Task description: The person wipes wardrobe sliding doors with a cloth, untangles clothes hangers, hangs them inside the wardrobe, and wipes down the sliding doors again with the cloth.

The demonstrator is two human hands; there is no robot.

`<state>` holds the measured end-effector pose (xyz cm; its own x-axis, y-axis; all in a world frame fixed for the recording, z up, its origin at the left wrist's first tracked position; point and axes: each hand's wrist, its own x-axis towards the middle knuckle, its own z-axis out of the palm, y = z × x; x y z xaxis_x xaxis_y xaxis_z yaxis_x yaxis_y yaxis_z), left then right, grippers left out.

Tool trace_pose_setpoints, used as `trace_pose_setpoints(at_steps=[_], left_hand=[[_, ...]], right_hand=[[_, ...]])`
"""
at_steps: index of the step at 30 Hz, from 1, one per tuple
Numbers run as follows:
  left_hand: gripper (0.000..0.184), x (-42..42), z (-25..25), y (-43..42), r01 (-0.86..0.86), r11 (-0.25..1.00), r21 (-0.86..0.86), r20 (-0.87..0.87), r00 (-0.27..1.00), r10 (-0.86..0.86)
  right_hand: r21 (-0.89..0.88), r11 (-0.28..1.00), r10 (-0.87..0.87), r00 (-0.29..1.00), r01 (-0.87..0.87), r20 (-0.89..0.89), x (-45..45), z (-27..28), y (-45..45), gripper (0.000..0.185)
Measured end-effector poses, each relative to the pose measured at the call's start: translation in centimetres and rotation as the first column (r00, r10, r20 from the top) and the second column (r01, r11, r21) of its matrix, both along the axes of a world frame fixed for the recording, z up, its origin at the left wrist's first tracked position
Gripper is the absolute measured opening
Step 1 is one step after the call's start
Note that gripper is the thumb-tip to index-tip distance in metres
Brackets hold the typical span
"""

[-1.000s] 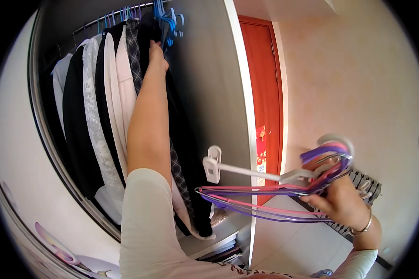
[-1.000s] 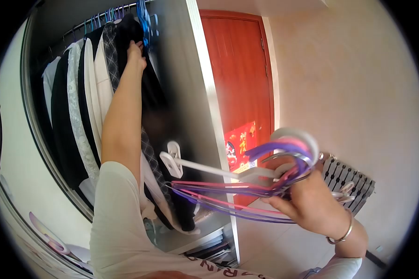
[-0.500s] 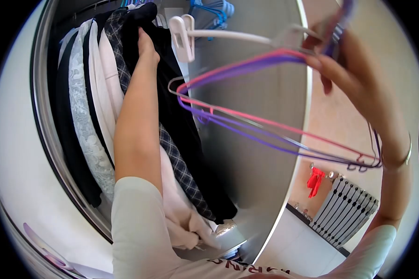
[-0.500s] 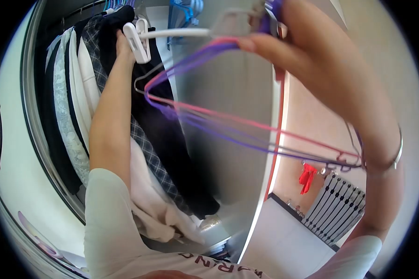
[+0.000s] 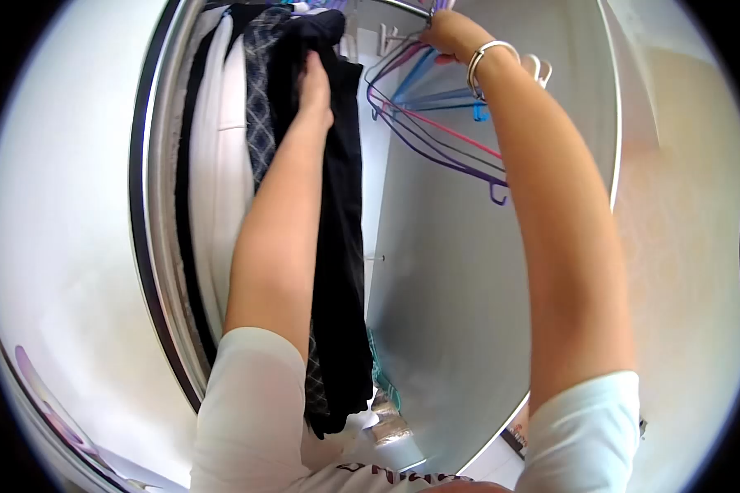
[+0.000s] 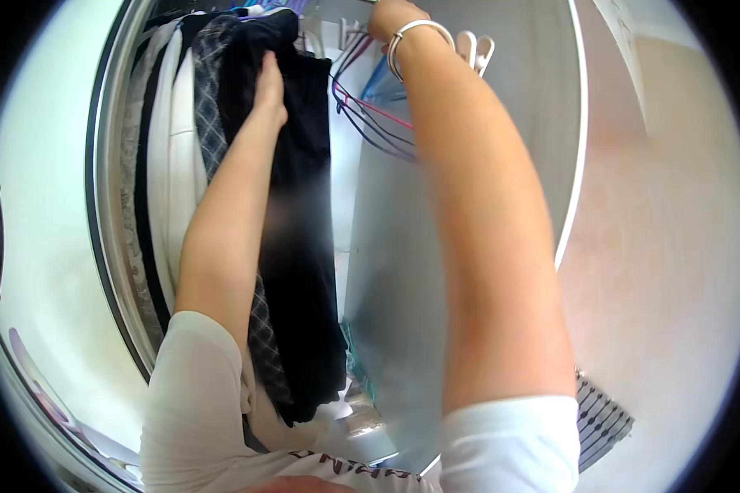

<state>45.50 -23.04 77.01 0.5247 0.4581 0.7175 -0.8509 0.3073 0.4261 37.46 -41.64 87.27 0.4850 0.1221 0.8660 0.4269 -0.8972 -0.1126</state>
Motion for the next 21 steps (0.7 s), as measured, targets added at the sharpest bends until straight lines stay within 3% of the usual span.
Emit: trace_pose_setpoints(at_steps=[1, 3, 4, 7, 9, 10, 11, 13, 16, 18, 21], left_hand=[[0.064, 0.6, 0.3, 0.2, -0.034, 0.999, 0.001, -0.013, 0.999, 0.034], [0.064, -0.8, 0.0, -0.1, -0.032, 0.999, 0.027, -0.113, 0.993, 0.034], [0.064, -1.2, -0.3, -0.4, -0.018, 1.0, 0.024, -0.109, 0.994, 0.02], [0.065, 0.3, 0.2, -0.9, 0.101, 0.995, 0.019, -0.026, 0.995, -0.1], [0.064, 1.3, 0.1, -1.2, 0.094, 0.991, 0.097, 0.043, 0.994, -0.099], [0.074, -2.2, -0.7, -1.2, 0.062, 0.987, 0.148, -0.012, 0.998, -0.061], [0.07, -2.2, -0.7, -1.3, 0.074, 0.987, 0.139, -0.028, 0.997, -0.071], [0.067, -2.1, -0.8, -1.6, 0.025, 0.988, 0.154, -0.044, 0.999, -0.019], [0.063, -0.7, -1.1, -2.2, 0.027, 0.987, 0.156, -0.024, 0.999, -0.024], [0.062, 0.3, -1.4, -2.3, -0.002, 0.986, 0.167, 0.009, 1.0, 0.0], [0.062, -0.5, -1.9, -3.0, 0.032, 0.976, 0.214, -0.017, 0.999, -0.029]], right_hand=[[-0.047, 0.993, -0.105, 0.994, 0.104, -0.03, 1.8, 1.0, 0.5, 0.03], [-0.021, 0.996, -0.087, 0.995, 0.088, 0.048, 4.6, 2.2, 0.9, 0.029], [-0.006, 0.997, -0.077, 0.993, 0.077, 0.086, 5.8, 3.0, 1.0, 0.028], [0.125, 0.951, -0.299, 0.944, 0.283, 0.141, 10.5, 7.3, 1.4, 0.026], [0.18, 0.942, -0.322, 0.915, 0.283, 0.245, 10.0, 7.6, 2.0, 0.029], [0.279, 0.939, -0.262, 0.946, 0.203, 0.192, 9.7, 7.7, 2.1, 0.033], [0.194, 0.946, -0.301, 0.922, 0.258, 0.244, 11.0, 8.3, 1.6, 0.034], [0.266, 0.941, -0.251, 0.957, 0.207, 0.142, 13.6, 10.1, 0.8, 0.033], [0.245, 0.928, -0.332, 0.923, 0.282, 0.195, 16.1, 11.0, 0.3, 0.029], [0.135, 0.965, -0.24, 0.964, 0.224, 0.117, 16.7, 12.1, 0.5, 0.037], [0.04, 0.96, -0.278, 0.96, 0.278, -0.006, 18.9, 13.4, 1.6, 0.041]])
